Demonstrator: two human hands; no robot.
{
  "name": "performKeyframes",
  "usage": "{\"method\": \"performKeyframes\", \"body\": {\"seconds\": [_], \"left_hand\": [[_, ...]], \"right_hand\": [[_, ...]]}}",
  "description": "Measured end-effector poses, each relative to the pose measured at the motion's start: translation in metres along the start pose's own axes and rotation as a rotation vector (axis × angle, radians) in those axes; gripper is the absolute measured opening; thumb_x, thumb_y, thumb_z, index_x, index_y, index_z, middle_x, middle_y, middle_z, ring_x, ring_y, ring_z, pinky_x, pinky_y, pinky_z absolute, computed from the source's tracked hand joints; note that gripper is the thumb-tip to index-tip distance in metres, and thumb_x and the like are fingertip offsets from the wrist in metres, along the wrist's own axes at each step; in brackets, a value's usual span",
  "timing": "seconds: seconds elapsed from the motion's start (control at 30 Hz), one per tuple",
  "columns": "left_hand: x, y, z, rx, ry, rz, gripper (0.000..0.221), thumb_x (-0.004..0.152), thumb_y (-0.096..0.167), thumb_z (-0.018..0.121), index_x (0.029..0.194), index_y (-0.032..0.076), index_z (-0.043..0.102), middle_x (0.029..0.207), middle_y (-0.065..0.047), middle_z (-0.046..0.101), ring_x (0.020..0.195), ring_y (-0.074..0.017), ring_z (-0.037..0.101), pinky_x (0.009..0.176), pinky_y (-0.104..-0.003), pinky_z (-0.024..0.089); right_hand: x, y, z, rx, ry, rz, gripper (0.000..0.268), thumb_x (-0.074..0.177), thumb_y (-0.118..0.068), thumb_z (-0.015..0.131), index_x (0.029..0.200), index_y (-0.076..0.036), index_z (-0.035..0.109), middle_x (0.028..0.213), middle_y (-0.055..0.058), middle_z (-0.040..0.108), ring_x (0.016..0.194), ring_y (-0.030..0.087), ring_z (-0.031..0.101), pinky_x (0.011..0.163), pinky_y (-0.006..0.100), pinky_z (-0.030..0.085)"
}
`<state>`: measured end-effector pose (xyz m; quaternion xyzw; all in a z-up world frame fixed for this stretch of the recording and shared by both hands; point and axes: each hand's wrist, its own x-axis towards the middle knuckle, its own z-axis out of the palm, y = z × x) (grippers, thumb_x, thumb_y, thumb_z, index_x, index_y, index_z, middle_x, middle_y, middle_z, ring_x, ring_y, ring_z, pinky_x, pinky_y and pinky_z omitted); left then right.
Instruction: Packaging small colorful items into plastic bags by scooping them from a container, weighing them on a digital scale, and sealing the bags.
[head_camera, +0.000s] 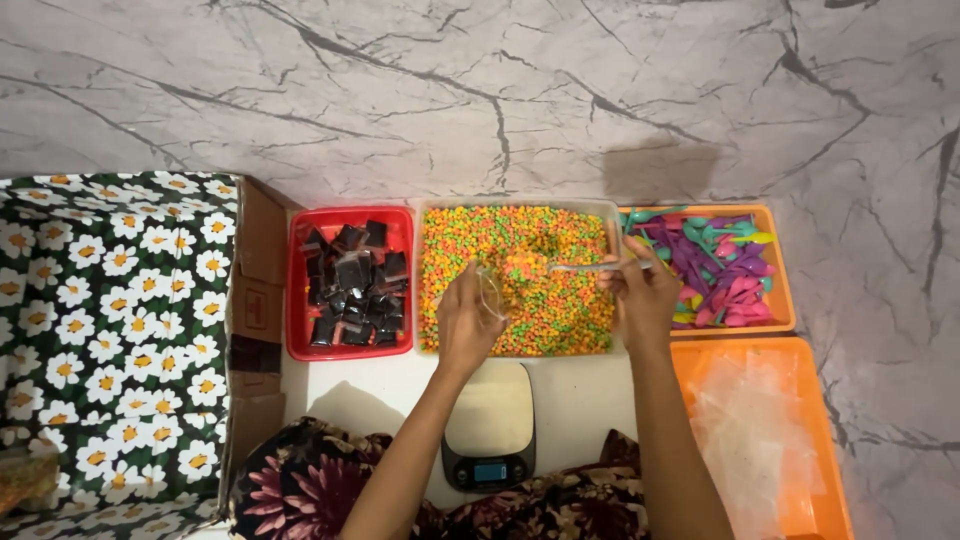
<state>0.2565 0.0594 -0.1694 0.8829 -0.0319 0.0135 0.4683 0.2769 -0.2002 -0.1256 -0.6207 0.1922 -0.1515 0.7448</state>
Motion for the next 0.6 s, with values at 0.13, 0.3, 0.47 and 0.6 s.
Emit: {"method": "performKeyframes", "body": {"seconds": [0.13,0.3,0.47,0.6], "left_hand": [[0.008,0.021,-0.002,-0.048,-0.009,-0.002,0.104,0.074,0.017,0.088,0.16,0.01,0.029,0.141,-0.026,0.048,0.136,-0.0485,0.045,0.108,-0.066,0.036],[0.017,0.029,0.003,-0.039,-0.027,0.058,0.094,0.078,0.009,0.081,0.158,0.005,0.033,0.136,-0.025,0.052,0.135,-0.0488,0.046,0.1,-0.063,0.046],[0.015,0.027,0.005,-0.145,-0.057,0.045,0.098,0.076,0.002,0.079,0.16,0.007,0.029,0.14,-0.025,0.049,0.138,-0.0497,0.041,0.096,-0.057,0.052],[0.009,0.031,-0.006,-0.255,-0.043,0.031,0.1,0.075,0.005,0.084,0.16,0.01,0.033,0.146,-0.027,0.045,0.142,-0.0536,0.034,0.107,-0.067,0.038]], "right_hand": [[-0.017,-0.027,0.029,-0.094,-0.002,-0.041,0.038,0.099,0.002,0.057,0.137,0.009,0.058,0.101,0.031,0.071,0.073,0.03,0.075,0.064,0.037,0.067],[-0.06,-0.058,0.064,-0.367,-0.16,-0.315,0.038,0.095,0.005,0.056,0.132,0.009,0.063,0.1,0.029,0.072,0.073,0.029,0.074,0.061,0.035,0.065],[-0.087,-0.08,0.071,-0.732,-0.06,-0.766,0.027,0.1,0.0,0.065,0.126,-0.004,0.072,0.094,0.013,0.075,0.072,0.023,0.071,0.06,0.032,0.059],[-0.056,-0.041,0.02,-0.748,0.202,-0.764,0.029,0.101,-0.002,0.063,0.127,-0.005,0.074,0.096,0.015,0.076,0.081,0.03,0.072,0.065,0.035,0.058]]}}
